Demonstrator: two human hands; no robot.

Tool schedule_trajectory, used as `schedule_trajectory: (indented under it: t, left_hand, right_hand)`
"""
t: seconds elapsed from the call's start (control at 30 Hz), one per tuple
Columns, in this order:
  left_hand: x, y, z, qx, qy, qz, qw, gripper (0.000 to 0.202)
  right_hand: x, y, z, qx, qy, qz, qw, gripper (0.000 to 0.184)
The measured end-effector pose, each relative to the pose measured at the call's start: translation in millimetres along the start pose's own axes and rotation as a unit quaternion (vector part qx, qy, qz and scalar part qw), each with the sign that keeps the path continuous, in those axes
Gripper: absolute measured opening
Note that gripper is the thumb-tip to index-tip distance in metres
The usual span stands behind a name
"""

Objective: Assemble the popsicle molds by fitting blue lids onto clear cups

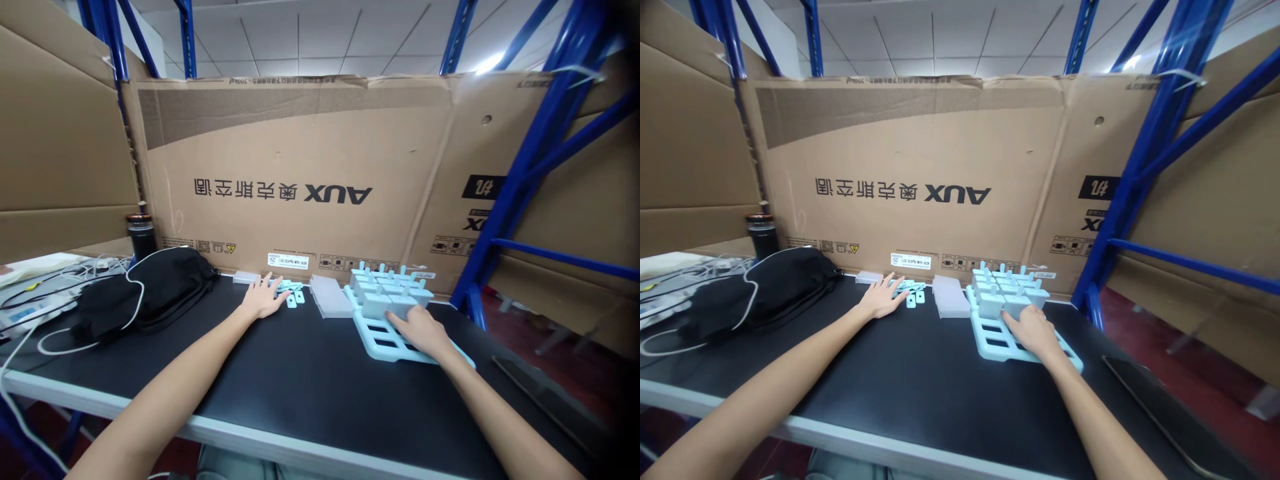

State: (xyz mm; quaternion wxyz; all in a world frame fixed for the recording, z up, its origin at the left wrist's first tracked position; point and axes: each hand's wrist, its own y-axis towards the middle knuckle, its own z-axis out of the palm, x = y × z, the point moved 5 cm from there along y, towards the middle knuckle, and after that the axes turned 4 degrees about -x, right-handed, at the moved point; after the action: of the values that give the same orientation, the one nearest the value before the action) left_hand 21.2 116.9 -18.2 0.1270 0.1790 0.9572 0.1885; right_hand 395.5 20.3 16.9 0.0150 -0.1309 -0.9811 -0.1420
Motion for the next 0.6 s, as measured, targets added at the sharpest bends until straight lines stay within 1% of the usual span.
schedule_trajectory:
  t: [0.13, 0.2, 0.27, 0.33, 0.4, 0.5, 0.6]
  left_hand:
    - [4.0, 0.3, -13.2, -0.074, 0.034, -0.041, 0.996, 0.071]
    - [10.6, -0.8, -21.8, -0.108, 0.062, -0.083, 0.989, 0.07]
    - [20.1, -2.3, -28.3, -0.128, 0.082, -0.128, 0.98, 0.068]
    - [30.7, -3.6, -30.7, -0.123, 0.089, -0.165, 0.974, 0.063]
    - [40.0, -4.4, -30.3, -0.102, 0.089, -0.19, 0.972, 0.055]
    - [47.2, -5.0, -28.5, -0.074, 0.08, -0.196, 0.975, 0.043]
    - [49.5, -5.3, -27.9, -0.065, 0.069, -0.193, 0.977, 0.034]
  right_hand:
    - [1.6, -1.3, -0.4, 0.009, -0.017, 0.005, 1.0, 0.067]
    - [2.7, -2.0, -0.7, 0.004, -0.017, 0.004, 1.0, 0.066]
    - [3.5, -2.7, -0.6, 0.0, -0.013, 0.005, 1.0, 0.066]
    - [3.3, -3.1, -0.5, -0.006, -0.001, 0.014, 1.0, 0.066]
    - [1.3, -3.3, -1.0, -0.017, 0.02, 0.036, 0.999, 0.069]
    - [-5.8, -3.2, -2.0, -0.038, 0.072, 0.075, 0.994, 0.075]
    - [-18.0, -1.9, -5.6, -0.057, 0.139, 0.108, 0.983, 0.073]
